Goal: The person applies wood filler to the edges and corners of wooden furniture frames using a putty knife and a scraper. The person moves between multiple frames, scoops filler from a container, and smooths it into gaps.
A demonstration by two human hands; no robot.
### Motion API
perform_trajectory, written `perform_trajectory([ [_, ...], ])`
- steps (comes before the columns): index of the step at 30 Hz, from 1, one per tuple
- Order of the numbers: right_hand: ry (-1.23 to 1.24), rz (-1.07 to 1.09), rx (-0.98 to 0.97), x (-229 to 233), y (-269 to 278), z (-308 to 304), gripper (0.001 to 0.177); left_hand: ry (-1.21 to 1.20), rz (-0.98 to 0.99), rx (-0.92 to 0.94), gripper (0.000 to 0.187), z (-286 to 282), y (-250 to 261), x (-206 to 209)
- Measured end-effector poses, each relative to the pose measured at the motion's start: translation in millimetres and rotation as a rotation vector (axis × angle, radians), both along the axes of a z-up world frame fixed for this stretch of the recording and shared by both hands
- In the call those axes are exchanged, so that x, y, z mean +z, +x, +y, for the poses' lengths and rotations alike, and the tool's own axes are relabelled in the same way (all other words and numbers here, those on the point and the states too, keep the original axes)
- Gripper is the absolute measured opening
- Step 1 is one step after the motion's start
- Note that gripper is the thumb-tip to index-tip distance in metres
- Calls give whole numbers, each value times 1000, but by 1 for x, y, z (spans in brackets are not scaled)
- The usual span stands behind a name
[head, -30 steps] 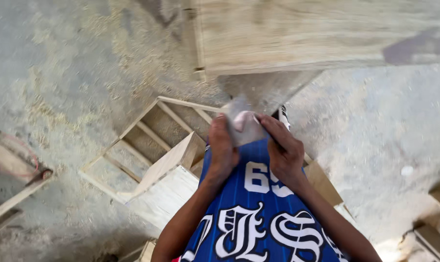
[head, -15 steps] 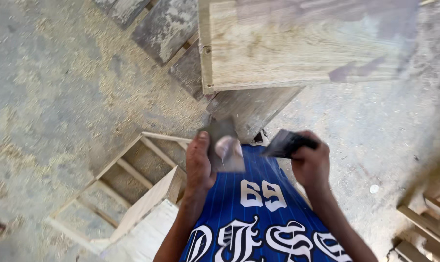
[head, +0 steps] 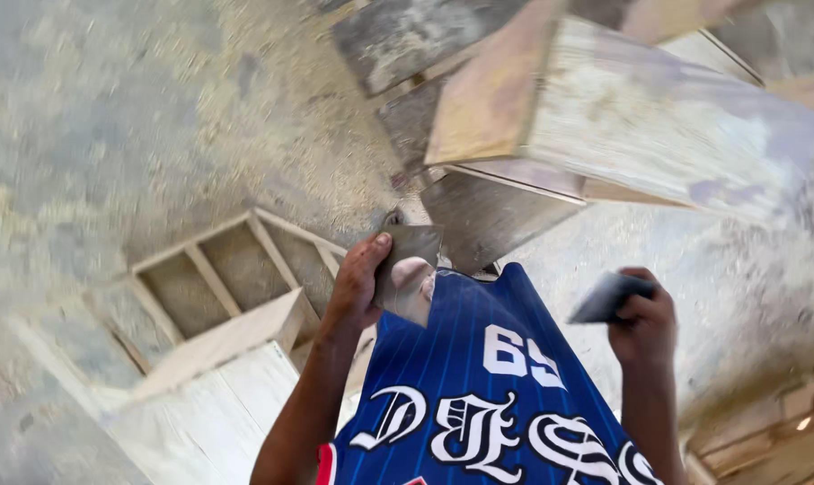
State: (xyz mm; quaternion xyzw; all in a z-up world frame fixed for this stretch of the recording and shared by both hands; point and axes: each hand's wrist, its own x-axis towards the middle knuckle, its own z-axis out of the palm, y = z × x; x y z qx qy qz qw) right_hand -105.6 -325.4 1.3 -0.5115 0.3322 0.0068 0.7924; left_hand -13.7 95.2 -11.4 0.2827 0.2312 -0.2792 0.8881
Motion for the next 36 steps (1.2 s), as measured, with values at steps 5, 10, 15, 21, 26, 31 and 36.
perform_trajectory([
  [5, -6, -55, 34, -10, 2, -49, 52, -8, -39, 151, 39, 31, -4, -26],
  [10, 326, -280, 30, 8, 0, -55, 21, -58, -34, 185, 39, 26, -8, -36],
  [15, 256, -562, 155, 67, 52, -7, 35, 7, -30, 137, 37, 5, -7, -17],
  [21, 410, -657, 400, 88, 152, 33, 25, 2, -167, 229, 35, -35, 9, 38],
  [26, 26, -579, 408, 114, 153, 1, 12, 87, -213, 455, 33, -70, 3, 74],
  [31, -7, -676, 308, 138, 182, 6, 14, 165, -218, 627, 27, -96, 0, 93],
  [36, -492, -781, 424, 109, 250, 47, 24, 287, -144, 743, 26, -108, -4, 98],
])
